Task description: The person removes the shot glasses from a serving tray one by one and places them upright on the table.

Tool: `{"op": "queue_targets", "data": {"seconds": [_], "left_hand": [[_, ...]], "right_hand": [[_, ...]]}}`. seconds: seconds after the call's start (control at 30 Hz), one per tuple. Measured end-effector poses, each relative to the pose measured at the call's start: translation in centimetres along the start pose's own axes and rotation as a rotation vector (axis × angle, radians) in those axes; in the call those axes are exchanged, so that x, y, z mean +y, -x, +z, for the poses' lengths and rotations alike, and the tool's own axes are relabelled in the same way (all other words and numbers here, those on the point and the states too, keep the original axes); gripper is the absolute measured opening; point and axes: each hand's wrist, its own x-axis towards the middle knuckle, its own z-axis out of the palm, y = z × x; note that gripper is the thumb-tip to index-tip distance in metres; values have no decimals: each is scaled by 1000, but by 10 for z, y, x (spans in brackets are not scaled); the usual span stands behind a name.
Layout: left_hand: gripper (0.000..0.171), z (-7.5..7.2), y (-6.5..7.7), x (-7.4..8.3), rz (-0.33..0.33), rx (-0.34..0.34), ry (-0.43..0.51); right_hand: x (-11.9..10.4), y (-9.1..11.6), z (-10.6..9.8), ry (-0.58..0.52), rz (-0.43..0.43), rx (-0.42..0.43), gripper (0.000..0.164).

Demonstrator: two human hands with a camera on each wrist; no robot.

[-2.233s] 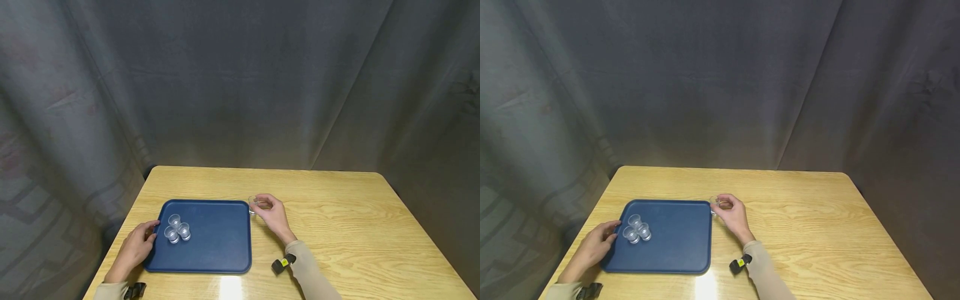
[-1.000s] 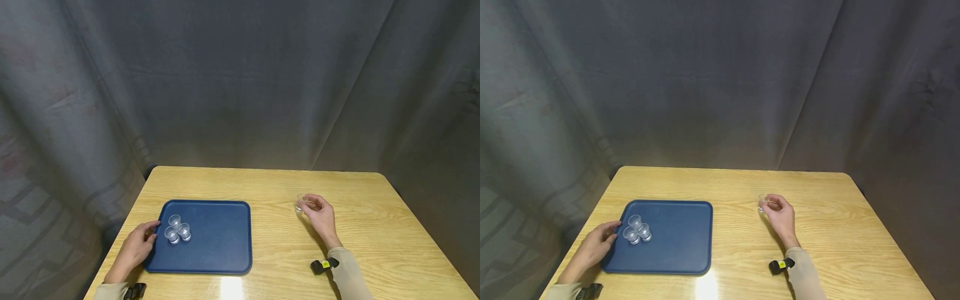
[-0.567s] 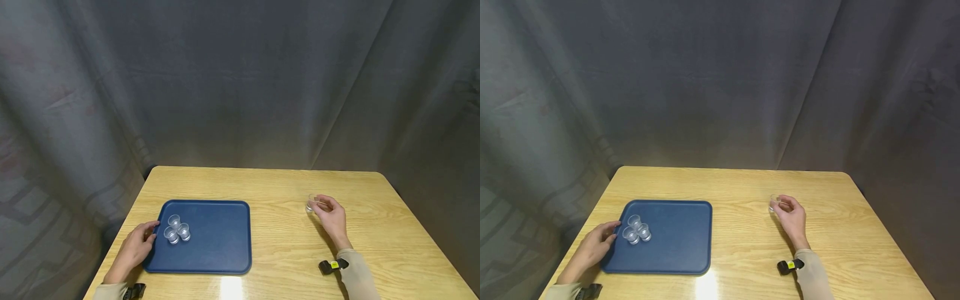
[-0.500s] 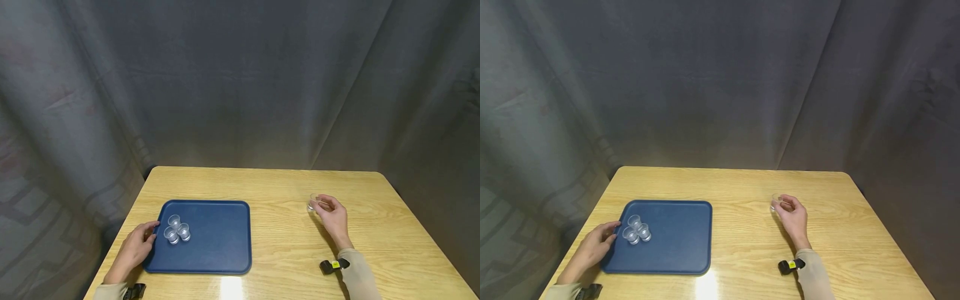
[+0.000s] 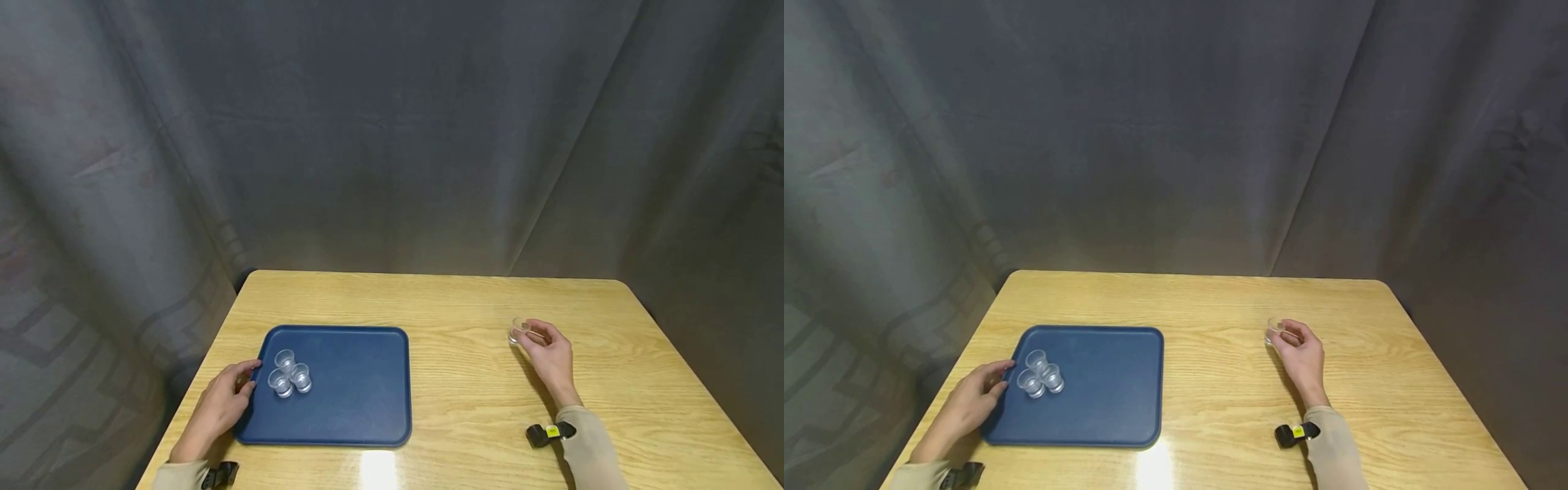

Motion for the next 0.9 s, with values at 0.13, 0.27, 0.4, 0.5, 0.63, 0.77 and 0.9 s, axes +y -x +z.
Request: {"op": "queue_targets", "data": {"seconds": [0.13, 0.27, 0.4, 0.5, 0.63, 0.77, 0.9], "left_hand": [[42, 0, 0, 0, 6, 5, -2], [43, 0, 1, 0, 4, 6, 3], [43, 0, 1, 1, 0, 2, 6], [43, 0, 1, 1, 1, -2, 5], [43, 0, 0, 1, 3, -5, 4], [42, 1, 0, 0, 7, -6, 5], [42, 1, 0, 0, 5, 0, 5]], "right_hand": [[-1, 0, 0, -11, 18, -18, 54], [-2, -1, 0, -30, 32, -19, 54], [-4, 0, -1, -51, 36, -13, 53], [-6, 1, -2, -55, 34, 3, 50], [-9, 2, -3, -13, 42, 56, 48], [-15, 3, -2, 32, 9, 110, 46], [-25, 3, 1, 40, -93, 162, 34]]}}
